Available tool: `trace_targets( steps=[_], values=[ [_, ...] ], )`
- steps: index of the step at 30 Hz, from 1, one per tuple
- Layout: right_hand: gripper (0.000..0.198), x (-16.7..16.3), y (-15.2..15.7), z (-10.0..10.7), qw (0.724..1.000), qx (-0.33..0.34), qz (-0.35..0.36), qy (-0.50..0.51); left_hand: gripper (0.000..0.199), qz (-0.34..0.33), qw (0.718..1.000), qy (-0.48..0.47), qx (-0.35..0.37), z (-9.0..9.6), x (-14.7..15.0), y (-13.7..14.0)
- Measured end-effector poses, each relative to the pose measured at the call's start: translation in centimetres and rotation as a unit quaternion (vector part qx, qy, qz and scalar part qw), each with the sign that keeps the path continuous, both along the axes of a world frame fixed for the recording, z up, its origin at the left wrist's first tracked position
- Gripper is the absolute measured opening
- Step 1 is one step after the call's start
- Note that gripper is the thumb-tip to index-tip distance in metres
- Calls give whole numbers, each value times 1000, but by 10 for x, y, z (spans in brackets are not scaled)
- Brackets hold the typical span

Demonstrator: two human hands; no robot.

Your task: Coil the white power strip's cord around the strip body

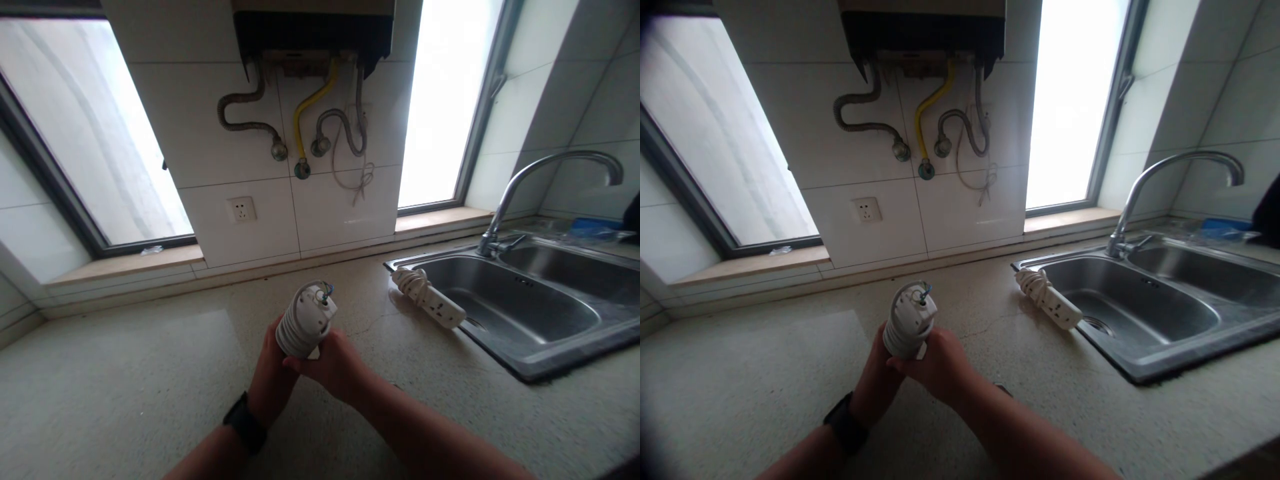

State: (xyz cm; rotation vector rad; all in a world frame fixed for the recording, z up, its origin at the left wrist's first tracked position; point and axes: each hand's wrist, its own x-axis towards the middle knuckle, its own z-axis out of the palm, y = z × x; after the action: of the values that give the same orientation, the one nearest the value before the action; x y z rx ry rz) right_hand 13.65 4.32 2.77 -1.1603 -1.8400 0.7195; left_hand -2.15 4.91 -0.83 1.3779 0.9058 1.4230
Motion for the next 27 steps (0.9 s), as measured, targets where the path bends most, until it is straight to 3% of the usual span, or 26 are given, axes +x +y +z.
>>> trace_targets(
  steps=[3,6,9,13,15,19,24,27],
  values=[
    [42,14,11,4,998,-8,46,-28,57,14,999,3,34,-1,-2,0],
    [38,32,26,7,993,-52,85,-58,47,-42,997,-46,-49,-3,-1,0],
    [30,49,37,6,976,-149,143,-75,33,-75,983,-89,-144,-3,-1,-1],
    [19,70,47,6,946,-228,199,-114,36,-137,963,-158,-168,-1,-2,-3],
    [19,80,51,6,950,-222,209,-73,39,-166,955,-184,-165,-1,-3,-4],
    [34,95,56,6,944,-222,220,105,35,-216,943,-187,-169,-1,-6,-8],
    [43,88,57,5,927,-205,163,269,32,-322,908,-198,-180,-1,-5,-12],
    [45,75,56,1,909,-239,124,317,34,-357,889,-223,-180,-3,-4,-11]
  ],
)
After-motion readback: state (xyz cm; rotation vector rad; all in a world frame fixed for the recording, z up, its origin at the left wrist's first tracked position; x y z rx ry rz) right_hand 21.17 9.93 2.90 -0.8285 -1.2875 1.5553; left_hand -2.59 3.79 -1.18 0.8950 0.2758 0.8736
